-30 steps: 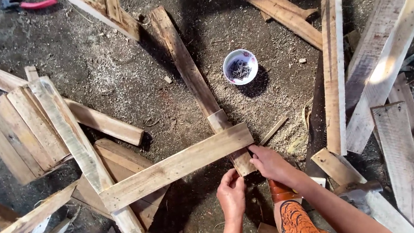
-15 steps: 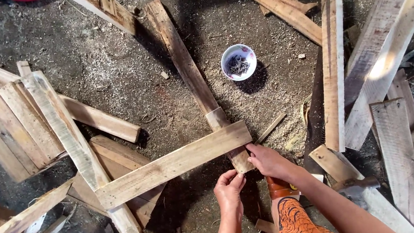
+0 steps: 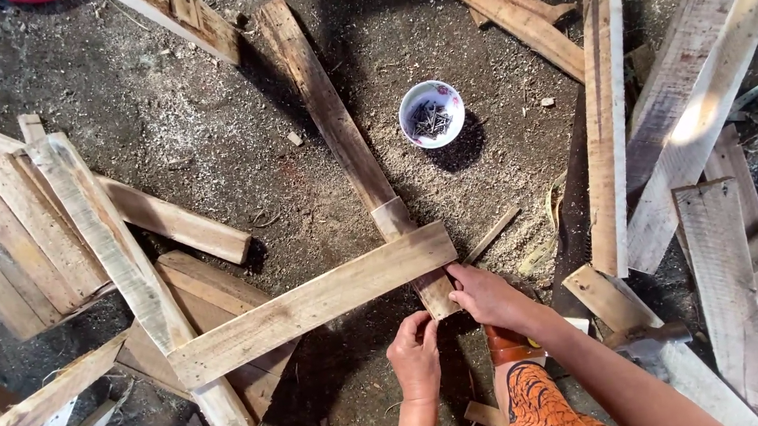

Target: Assembling a wooden structure by hammering nails into wood slats on the ground.

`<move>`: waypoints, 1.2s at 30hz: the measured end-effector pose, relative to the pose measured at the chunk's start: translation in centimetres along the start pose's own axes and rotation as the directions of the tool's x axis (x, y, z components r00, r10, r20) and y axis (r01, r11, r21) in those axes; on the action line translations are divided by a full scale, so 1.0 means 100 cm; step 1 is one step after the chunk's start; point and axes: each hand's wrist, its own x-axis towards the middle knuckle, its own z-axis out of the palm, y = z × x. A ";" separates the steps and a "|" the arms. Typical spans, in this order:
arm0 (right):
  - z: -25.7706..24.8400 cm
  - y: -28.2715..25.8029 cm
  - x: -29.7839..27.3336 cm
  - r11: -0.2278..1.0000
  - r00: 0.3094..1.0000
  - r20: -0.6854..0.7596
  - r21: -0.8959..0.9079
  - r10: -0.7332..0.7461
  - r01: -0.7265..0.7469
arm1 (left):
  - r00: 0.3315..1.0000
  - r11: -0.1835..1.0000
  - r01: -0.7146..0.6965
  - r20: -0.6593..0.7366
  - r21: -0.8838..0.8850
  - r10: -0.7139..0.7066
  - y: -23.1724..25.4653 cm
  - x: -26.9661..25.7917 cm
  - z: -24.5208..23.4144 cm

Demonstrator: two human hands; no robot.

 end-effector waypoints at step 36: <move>0.007 -0.014 -0.009 1.000 0.999 -0.051 -0.023 0.007 -0.008 | 0.919 0.749 -0.395 0.242 0.532 0.313 0.010 0.018 -0.009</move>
